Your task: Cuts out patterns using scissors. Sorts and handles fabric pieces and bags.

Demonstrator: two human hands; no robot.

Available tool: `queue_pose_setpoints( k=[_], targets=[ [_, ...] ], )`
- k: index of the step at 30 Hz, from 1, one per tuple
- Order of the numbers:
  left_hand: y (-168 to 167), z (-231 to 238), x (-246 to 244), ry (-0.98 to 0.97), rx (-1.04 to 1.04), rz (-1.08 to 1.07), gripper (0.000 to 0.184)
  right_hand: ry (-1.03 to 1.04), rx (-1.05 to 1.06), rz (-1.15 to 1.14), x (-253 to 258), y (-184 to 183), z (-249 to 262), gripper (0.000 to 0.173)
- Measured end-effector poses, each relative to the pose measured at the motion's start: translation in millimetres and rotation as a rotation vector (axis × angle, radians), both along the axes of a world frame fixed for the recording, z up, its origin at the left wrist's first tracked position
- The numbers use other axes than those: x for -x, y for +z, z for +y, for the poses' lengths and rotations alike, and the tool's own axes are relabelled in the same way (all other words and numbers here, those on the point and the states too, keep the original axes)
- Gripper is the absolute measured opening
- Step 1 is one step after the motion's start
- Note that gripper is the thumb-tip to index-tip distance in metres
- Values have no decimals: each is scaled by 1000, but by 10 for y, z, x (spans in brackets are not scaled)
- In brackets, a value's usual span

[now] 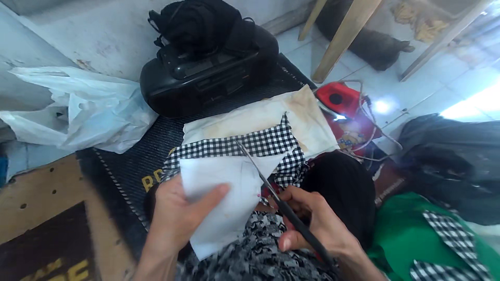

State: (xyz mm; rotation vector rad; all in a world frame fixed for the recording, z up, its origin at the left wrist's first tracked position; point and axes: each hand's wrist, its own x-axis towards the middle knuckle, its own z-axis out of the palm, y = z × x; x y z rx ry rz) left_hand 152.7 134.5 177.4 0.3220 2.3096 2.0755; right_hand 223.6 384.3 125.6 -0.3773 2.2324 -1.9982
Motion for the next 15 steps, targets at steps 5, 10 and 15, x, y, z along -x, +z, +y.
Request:
queue_pose_setpoints(
  k=[5, 10, 15],
  targets=[
    [24, -11, 1, 11, 22, -13, 20, -6, -13, 3, 0, -12, 3, 67],
    [22, -39, 19, 1, 36, -22, 20, -5, -20, -11, 8, -11, 7, 65],
    [30, -64, 37, -22, 50, -28, 22, 50, -45, -40, 34, 13, 47, 71]
  ],
)
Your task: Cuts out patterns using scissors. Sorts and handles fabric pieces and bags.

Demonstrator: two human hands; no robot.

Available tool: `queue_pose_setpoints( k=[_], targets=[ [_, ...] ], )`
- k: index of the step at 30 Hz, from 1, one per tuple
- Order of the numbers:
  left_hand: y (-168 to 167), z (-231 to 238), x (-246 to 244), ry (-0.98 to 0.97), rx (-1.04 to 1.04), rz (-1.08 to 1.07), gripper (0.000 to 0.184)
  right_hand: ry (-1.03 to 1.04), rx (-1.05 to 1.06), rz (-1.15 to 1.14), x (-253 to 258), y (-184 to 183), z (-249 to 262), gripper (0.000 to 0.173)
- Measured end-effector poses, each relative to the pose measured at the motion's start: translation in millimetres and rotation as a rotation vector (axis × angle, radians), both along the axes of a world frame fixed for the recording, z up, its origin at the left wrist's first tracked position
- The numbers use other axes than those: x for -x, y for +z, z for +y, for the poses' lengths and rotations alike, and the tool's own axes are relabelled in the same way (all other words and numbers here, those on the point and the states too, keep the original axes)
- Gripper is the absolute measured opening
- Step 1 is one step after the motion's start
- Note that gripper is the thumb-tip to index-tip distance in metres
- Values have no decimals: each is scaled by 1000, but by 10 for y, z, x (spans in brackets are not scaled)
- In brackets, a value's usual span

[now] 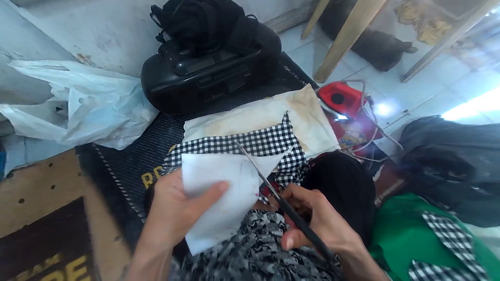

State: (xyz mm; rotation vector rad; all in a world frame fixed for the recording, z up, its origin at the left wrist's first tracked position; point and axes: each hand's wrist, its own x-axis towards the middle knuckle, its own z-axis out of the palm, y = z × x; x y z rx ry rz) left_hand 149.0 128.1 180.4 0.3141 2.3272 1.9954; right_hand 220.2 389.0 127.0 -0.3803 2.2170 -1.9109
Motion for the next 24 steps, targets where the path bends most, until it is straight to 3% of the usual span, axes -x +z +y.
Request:
queue_pose_setpoints(
  k=[24],
  targets=[
    [6, -49, 40, -71, 92, -42, 21, 33, -13, 4, -4, -67, 89, 69]
  ],
)
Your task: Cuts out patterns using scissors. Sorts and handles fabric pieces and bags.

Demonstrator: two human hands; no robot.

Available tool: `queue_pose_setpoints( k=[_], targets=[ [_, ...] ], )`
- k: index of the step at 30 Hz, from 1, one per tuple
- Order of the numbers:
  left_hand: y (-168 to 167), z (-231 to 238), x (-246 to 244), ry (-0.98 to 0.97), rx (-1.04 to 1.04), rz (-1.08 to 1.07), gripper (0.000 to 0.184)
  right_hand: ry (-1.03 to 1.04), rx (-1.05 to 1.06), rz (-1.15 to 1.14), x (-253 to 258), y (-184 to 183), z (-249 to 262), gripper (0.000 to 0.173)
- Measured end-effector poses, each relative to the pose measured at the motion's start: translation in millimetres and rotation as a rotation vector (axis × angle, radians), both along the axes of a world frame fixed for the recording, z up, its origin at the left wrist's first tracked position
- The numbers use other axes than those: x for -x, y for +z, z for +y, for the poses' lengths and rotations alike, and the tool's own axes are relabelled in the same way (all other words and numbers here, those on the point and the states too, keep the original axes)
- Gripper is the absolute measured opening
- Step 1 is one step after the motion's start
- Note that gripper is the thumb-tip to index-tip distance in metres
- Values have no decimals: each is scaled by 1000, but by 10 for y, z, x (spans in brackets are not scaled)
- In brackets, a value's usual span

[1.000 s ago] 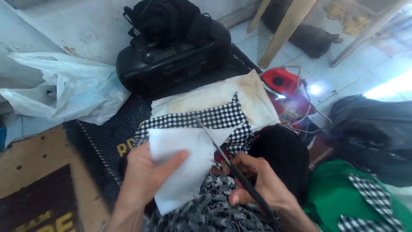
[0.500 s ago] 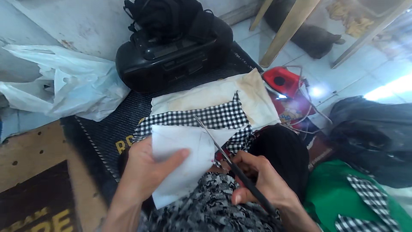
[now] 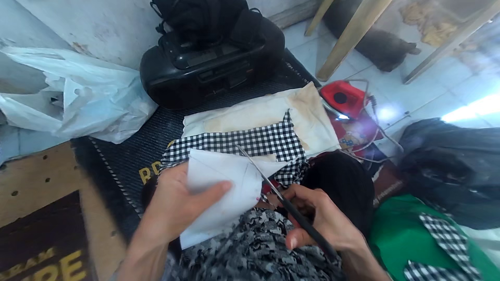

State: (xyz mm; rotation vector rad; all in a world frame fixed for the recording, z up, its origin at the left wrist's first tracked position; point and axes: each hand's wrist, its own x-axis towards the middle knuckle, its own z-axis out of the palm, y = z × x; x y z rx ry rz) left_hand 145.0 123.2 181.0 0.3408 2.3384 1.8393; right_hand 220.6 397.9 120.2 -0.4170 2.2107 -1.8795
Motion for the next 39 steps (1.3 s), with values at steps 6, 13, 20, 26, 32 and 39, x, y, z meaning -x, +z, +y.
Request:
queue_pose_setpoints(
  k=[6, 13, 20, 26, 32, 39],
  targets=[
    [20, -7, 7, -17, 21, 2, 20, -6, -13, 21, 12, -3, 0, 70],
    [-2, -41, 31, -54, 38, 14, 19, -24, -33, 21, -6, -31, 10, 67],
    [6, -73, 88, -104, 72, 20, 18, -17, -31, 30, -16, -75, 41, 65],
    [-9, -131, 178, -174, 49, -56, 16, 4, -44, 30, -21, -97, 66, 64],
    [-8, -164, 252, -259, 54, -70, 13, 41, -45, -14, 16, -58, 49, 68],
    [7, -180, 345, -333, 49, -69, 13, 34, -32, 16, 27, -92, 31, 66]
  ],
)
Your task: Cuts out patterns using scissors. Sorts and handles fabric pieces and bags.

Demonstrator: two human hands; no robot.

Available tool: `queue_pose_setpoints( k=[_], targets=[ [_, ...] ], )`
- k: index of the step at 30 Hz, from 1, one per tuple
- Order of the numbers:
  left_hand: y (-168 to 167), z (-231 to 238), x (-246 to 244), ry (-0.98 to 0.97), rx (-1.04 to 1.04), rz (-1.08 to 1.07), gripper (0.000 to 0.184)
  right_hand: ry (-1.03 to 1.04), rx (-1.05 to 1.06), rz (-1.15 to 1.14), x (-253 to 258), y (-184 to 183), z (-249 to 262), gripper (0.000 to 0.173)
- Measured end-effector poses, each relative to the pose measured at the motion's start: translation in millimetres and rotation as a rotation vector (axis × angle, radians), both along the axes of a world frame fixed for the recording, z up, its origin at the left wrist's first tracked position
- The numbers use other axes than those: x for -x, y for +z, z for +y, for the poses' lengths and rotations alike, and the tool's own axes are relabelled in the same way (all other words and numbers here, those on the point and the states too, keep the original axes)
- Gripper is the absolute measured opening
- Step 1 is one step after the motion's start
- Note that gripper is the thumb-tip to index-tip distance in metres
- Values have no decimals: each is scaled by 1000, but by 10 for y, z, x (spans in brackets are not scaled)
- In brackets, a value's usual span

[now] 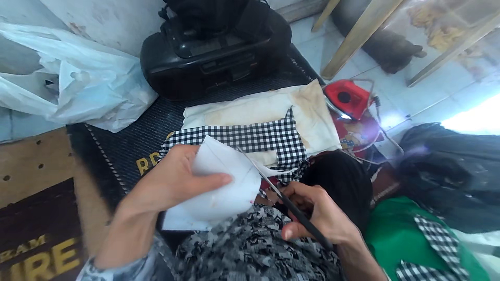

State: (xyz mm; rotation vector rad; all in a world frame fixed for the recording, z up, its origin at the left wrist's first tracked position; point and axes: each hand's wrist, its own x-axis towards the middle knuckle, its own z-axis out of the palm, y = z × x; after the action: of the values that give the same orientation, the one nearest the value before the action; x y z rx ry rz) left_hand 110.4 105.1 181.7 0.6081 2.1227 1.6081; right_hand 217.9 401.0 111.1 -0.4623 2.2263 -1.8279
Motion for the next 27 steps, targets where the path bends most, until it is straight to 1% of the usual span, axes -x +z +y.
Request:
queue_pose_setpoints(
  k=[8, 12, 13, 14, 16, 17, 18, 19, 20, 21, 22, 23, 24, 25, 27],
  targets=[
    [-30, 7, 108, -56, -4, -54, 16, -13, -22, -12, -30, -43, 29, 62],
    [-70, 39, 178, -76, 12, -142, 19, -27, -37, -54, -53, -93, 11, 60],
    [-109, 49, 196, -52, 26, -157, 22, -40, -44, -84, -65, -109, -7, 60],
    [-166, 49, 213, -7, 55, -137, 31, -65, -49, -119, -79, -127, -35, 60],
    [-321, 3, 224, 107, 202, 51, 68, -146, -57, -204, -113, -162, -110, 60],
    [-394, -13, 193, 186, 250, 153, 78, -187, -54, -243, -130, -179, -141, 60],
    [-460, -1, 119, 312, 236, 229, 73, -218, -40, -277, -145, -193, -167, 60],
    [-524, 35, -5, 451, 184, 263, 55, -237, -16, -306, -162, -209, -192, 58],
    [-576, 100, -176, 564, 108, 224, 30, -248, 11, -329, -177, -221, -219, 57],
    [-616, 184, -371, 604, 26, 105, 10, -255, 42, -346, -186, -229, -251, 56],
    [-642, 276, -568, 564, -44, -98, 19, -257, 68, -356, -191, -233, -287, 56],
    [-676, 364, -728, 476, -98, -331, 33, -256, 86, -358, -194, -233, -328, 56],
    [-759, 442, -838, 388, -178, -531, 41, -250, 97, -358, -198, -222, -370, 56],
    [-883, 509, -910, 318, -301, -670, 47, -242, 108, -357, -204, -205, -411, 55],
    [-1071, 641, -965, 265, -623, -816, 51, -228, 152, -340, -236, -167, -484, 54]
  ],
)
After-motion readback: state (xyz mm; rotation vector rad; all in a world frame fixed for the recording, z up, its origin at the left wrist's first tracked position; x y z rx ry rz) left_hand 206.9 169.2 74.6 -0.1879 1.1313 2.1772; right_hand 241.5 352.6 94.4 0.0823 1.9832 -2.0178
